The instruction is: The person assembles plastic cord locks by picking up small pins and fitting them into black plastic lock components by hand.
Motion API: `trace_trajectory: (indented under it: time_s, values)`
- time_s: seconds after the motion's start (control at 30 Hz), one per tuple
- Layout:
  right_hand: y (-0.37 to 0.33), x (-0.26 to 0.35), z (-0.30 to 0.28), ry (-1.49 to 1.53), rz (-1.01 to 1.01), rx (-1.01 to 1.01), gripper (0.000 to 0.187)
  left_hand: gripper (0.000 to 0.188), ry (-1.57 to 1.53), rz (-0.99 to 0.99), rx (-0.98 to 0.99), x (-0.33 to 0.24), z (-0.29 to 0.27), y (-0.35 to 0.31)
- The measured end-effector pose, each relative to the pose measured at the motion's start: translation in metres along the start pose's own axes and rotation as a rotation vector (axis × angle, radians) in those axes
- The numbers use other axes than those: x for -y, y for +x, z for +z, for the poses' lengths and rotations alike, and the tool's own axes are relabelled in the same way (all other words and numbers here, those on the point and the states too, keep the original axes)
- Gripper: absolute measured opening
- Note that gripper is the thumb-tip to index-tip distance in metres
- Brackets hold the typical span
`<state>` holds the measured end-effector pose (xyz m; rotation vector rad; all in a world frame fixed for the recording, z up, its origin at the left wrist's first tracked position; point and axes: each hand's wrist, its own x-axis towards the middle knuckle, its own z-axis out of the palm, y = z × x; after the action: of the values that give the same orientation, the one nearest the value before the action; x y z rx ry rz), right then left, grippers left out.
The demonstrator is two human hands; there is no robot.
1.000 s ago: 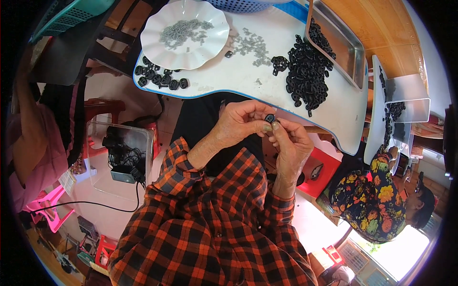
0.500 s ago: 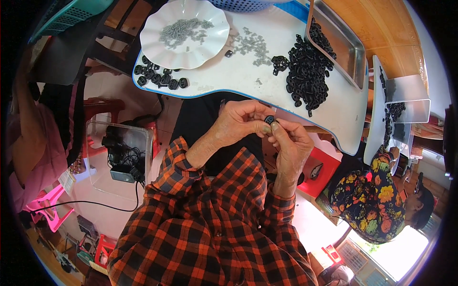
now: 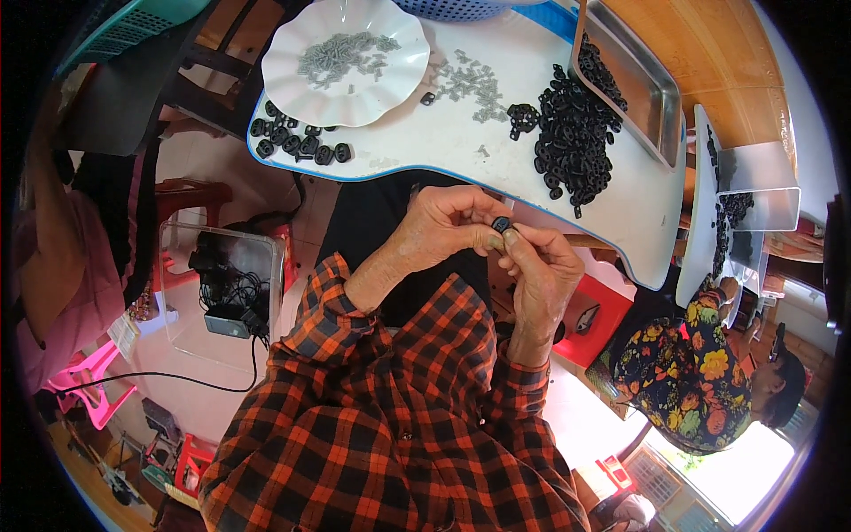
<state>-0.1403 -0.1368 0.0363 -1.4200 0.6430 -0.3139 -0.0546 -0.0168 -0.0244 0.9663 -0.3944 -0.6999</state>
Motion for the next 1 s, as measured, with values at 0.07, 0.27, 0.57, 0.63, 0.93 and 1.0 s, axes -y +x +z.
trace_trajectory:
  time_s: [0.07, 0.27, 0.57, 0.63, 0.93, 1.0]
  values:
    - [0.0, 0.001, 0.0, -0.001, 0.02, -0.001, 0.007, 0.024, -0.017, 0.001, 0.001, -0.001, 0.0, 0.0]
    - [0.001, 0.001, 0.0, 0.026, 0.034, 0.035, 0.006, 0.022, 0.02, 0.013, 0.027, -0.002, -0.003, -0.001]
    - [0.008, -0.006, -0.01, 0.13, 0.096, 0.149, 0.007, 0.021, 0.062, 0.04, 0.043, -0.006, -0.005, -0.001]
    - [0.01, -0.008, -0.013, 0.147, 0.116, 0.18, 0.007, 0.021, 0.073, 0.059, 0.046, -0.004, -0.006, -0.002]
    - [0.02, -0.018, -0.024, 0.22, 0.182, 0.302, 0.01, 0.021, -0.014, -0.002, 0.104, -0.007, -0.007, -0.004]
    - [0.022, -0.018, -0.025, 0.284, 0.228, 0.338, 0.011, 0.021, -0.032, -0.013, 0.116, -0.007, -0.006, -0.004]
